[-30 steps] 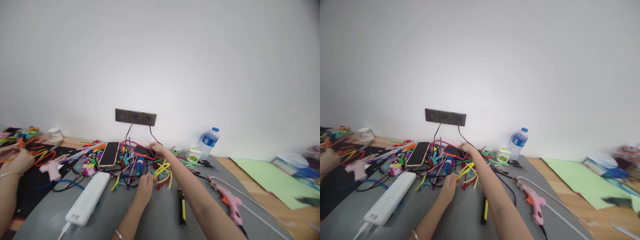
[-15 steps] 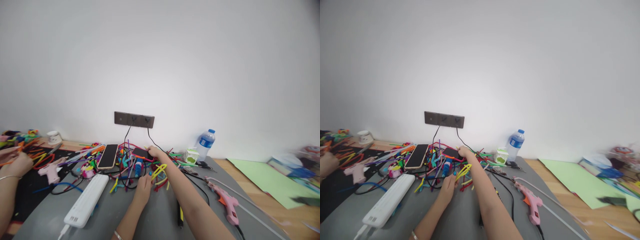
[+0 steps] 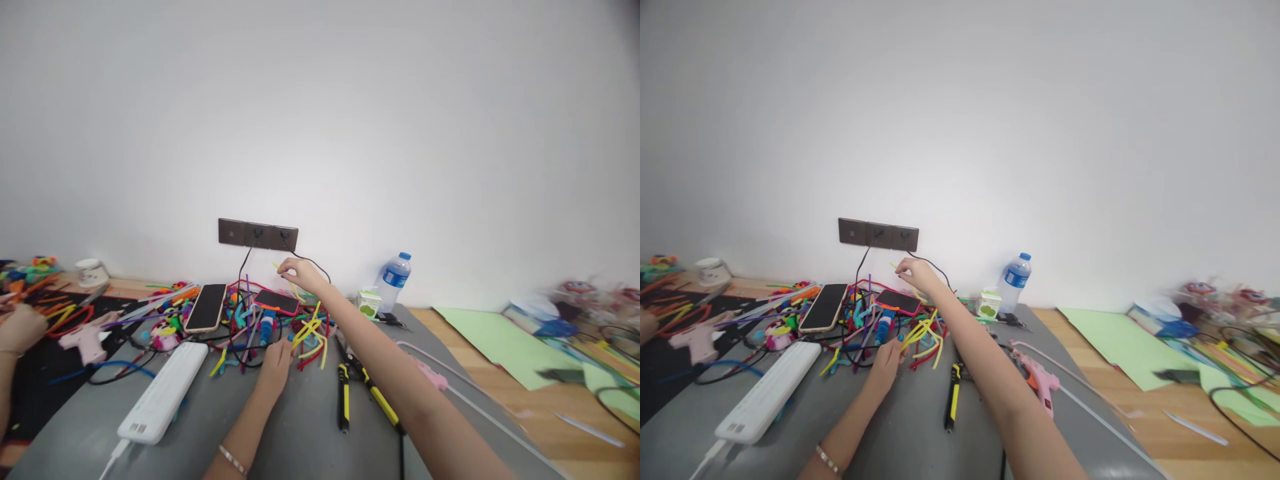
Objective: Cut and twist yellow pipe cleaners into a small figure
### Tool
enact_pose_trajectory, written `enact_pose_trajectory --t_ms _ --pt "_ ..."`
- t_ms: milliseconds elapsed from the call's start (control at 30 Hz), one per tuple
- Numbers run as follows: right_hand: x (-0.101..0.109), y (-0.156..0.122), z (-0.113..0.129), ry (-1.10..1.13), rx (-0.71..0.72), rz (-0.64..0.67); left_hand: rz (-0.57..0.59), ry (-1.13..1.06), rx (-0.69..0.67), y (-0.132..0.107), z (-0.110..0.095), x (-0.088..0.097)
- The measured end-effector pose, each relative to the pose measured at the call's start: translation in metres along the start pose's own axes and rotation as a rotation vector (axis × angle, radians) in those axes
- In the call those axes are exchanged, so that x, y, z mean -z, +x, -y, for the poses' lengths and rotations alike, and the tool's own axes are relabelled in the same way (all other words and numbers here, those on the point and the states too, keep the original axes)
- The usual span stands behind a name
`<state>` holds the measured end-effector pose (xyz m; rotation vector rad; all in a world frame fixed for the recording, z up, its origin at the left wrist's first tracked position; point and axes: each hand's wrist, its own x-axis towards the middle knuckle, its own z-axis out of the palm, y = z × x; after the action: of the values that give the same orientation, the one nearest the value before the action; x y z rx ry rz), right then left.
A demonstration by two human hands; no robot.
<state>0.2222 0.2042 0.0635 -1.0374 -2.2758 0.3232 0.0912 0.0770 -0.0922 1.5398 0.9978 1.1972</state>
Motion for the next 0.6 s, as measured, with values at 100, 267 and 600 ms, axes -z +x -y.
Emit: enact_pose_trajectory --t_ms 100,267,600 --pt "0.014 -0.005 0.025 0.037 0.173 0.016 0.034 0.043 -0.048 0.0 0.002 0.002" --pt "0.033 -0.035 0.068 0.325 0.169 -0.27 0.043 0.11 -0.084 -0.001 -0.003 0.003" --pt "0.071 -0.111 0.051 1.02 -0.394 -0.86 -0.042 0.274 -0.139 -0.004 -0.02 0.007"
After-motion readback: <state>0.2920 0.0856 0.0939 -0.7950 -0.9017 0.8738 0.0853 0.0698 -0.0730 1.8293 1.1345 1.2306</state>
